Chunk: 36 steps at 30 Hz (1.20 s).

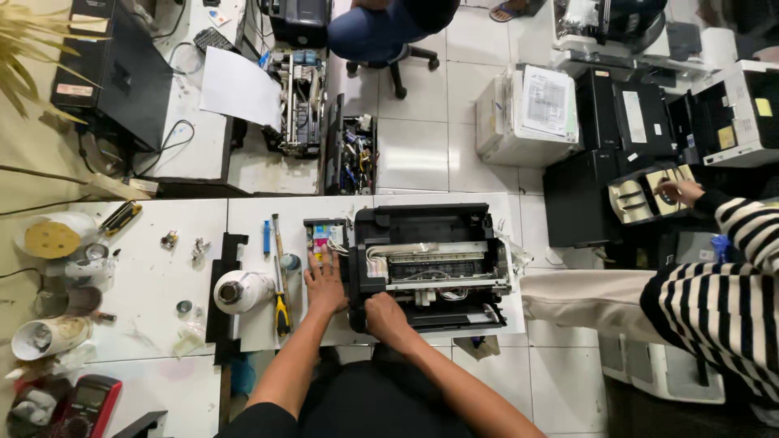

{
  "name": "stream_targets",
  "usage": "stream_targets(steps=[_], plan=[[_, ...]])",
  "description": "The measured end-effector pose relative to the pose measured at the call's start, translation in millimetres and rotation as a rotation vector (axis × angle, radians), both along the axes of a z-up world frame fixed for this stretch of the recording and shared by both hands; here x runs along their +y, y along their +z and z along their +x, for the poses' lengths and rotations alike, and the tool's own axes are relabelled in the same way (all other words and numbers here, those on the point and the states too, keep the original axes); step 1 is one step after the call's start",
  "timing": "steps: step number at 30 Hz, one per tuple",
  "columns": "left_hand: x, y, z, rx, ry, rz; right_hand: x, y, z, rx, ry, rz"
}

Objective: The person works on a disassembled printer on a cluttered workbench, repeatedly inserting and removing a multi-colored ink cartridge assembly and adjusting internal components. They use a cloth to wipe parts inside the printer and handle a small plastic bag containing a component. The task appears to be maintenance or repair of the printer's ink delivery system.

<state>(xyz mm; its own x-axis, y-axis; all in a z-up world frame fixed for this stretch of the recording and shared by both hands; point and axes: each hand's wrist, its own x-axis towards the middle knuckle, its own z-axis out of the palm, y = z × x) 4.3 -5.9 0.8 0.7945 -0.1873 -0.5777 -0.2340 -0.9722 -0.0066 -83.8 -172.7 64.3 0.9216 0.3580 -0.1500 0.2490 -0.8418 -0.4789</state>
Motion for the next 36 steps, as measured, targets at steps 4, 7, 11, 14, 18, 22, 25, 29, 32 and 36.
stream_targets(steps=[4,7,11,14,18,22,25,29,32,36], plan=[[0.4,-10.1,1.3,-0.014,-0.003,-0.005,-7.4,-8.7,6.2,0.021,0.001,0.026],[1.0,-17.2,-2.2,-0.019,0.007,-0.007,-10.8,-61.8,6.9,0.027,-0.024,0.005],[0.8,-25.5,8.0,-0.098,-0.021,0.066,-13.6,-60.0,12.4,-0.005,0.025,0.052],[3.5,-48.2,-4.0,-0.178,-0.028,0.081,-17.8,-51.1,-7.0,0.011,0.047,0.175],[4.5,-54.6,-1.6,-0.166,-0.012,0.156,-22.1,-38.7,-0.8,0.126,0.105,0.175],[-6.1,-47.9,0.8,0.05,0.012,0.206,-20.2,-45.2,5.8,0.128,0.097,0.114],[-6.1,-58.7,-2.9,-0.079,0.022,0.198,-13.5,-38.6,8.8,0.24,0.107,-0.032],[1.5,-64.4,-6.9,-0.275,-0.025,0.152,3.1,-67.5,-1.9,0.193,0.074,-0.165],[1.0,-60.5,-7.9,-0.253,-0.034,0.131,2.5,-73.9,-5.1,0.14,0.068,-0.141],[-2.1,-35.8,-2.2,-0.089,-0.048,0.144,0.8,-64.3,-9.5,0.055,-0.002,-0.051]])
